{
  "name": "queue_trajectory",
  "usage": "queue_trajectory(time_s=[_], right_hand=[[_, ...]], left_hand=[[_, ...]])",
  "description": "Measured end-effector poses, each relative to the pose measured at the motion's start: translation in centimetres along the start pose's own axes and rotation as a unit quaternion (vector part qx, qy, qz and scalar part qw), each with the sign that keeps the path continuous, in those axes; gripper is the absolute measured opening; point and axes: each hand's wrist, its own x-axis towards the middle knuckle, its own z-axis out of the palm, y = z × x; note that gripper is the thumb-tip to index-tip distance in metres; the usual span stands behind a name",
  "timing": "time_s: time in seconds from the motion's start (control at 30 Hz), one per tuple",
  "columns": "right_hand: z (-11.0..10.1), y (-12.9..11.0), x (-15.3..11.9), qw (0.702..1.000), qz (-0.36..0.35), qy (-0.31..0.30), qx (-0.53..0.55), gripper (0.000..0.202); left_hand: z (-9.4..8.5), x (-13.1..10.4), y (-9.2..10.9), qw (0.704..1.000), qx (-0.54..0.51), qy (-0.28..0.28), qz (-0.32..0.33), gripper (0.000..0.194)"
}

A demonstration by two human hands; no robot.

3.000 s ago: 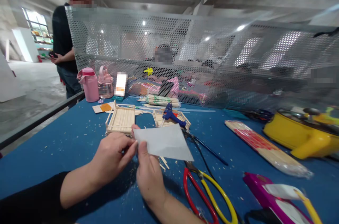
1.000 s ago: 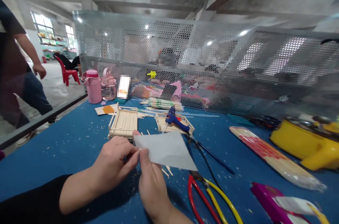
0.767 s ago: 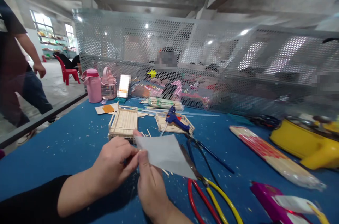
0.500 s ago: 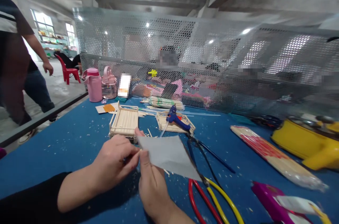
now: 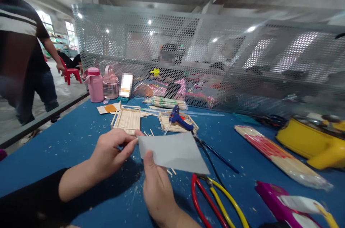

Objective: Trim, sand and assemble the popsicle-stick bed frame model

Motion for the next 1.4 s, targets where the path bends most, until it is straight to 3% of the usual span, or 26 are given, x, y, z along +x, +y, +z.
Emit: queue_trajectory(time_s=[0.1,0.2,0.3,0.37,0.5,0.53,0.6,0.67,0.77,0.87,1.0,1.1,1.23,1.33,1.4], right_hand=[[-1.7,-0.4,1.2,0.998,-0.006,0.052,-0.043,0.058],[-3.6,-0.1,2.9,0.993,0.046,0.084,-0.073,0.046],[-4.6,1.0,4.1,0.986,0.114,0.032,-0.121,0.046],[-4.6,1.7,4.4,0.974,0.116,0.006,-0.195,0.045],[-4.4,1.7,3.9,0.912,0.054,0.056,-0.402,0.044],[-4.3,1.4,3.6,0.913,0.011,0.080,-0.399,0.041],[-4.0,0.4,2.9,0.944,-0.090,0.098,-0.301,0.036],[-3.6,-0.4,2.2,0.979,-0.124,0.054,-0.155,0.033],[-2.7,-0.8,1.7,0.998,-0.020,-0.044,0.040,0.025],[-2.1,-0.3,1.8,0.969,0.091,-0.096,0.208,0.027],[-2.0,0.2,2.0,0.934,0.133,-0.127,0.307,0.024],[-2.3,0.3,2.0,0.947,0.085,-0.125,0.282,0.023],[-2.8,0.3,2.0,0.995,-0.050,-0.049,0.071,0.011],[-3.2,0.0,2.1,0.985,-0.152,-0.026,-0.077,0.009],[-3.5,-0.1,2.3,0.978,-0.171,-0.041,-0.115,0.012]], left_hand=[[-0.3,0.5,-0.4,0.984,-0.131,-0.031,-0.119,0.019],[-0.2,0.8,-0.7,0.921,-0.299,-0.055,-0.242,0.020],[0.0,0.8,-0.9,0.857,-0.408,-0.062,-0.307,0.022],[0.2,0.7,-0.8,0.822,-0.453,-0.065,-0.339,0.026],[0.3,0.7,-0.6,0.778,-0.488,-0.069,-0.390,0.038],[0.4,0.6,-0.6,0.771,-0.491,-0.074,-0.399,0.041],[0.6,0.5,-0.5,0.763,-0.495,-0.094,-0.404,0.045],[0.8,0.3,-0.3,0.770,-0.488,-0.122,-0.392,0.047],[0.8,0.2,-0.1,0.789,-0.470,-0.159,-0.361,0.048],[0.7,0.1,0.0,0.789,-0.477,-0.184,-0.341,0.047],[0.7,0.1,-0.4,0.783,-0.495,-0.181,-0.331,0.043],[0.7,0.0,-0.7,0.790,-0.480,-0.168,-0.342,0.040],[0.6,-0.1,-0.6,0.840,-0.380,-0.175,-0.345,0.033],[0.1,0.0,-0.4,0.884,-0.294,-0.188,-0.310,0.028],[-0.5,0.2,-0.4,0.904,-0.257,-0.210,-0.270,0.028]])
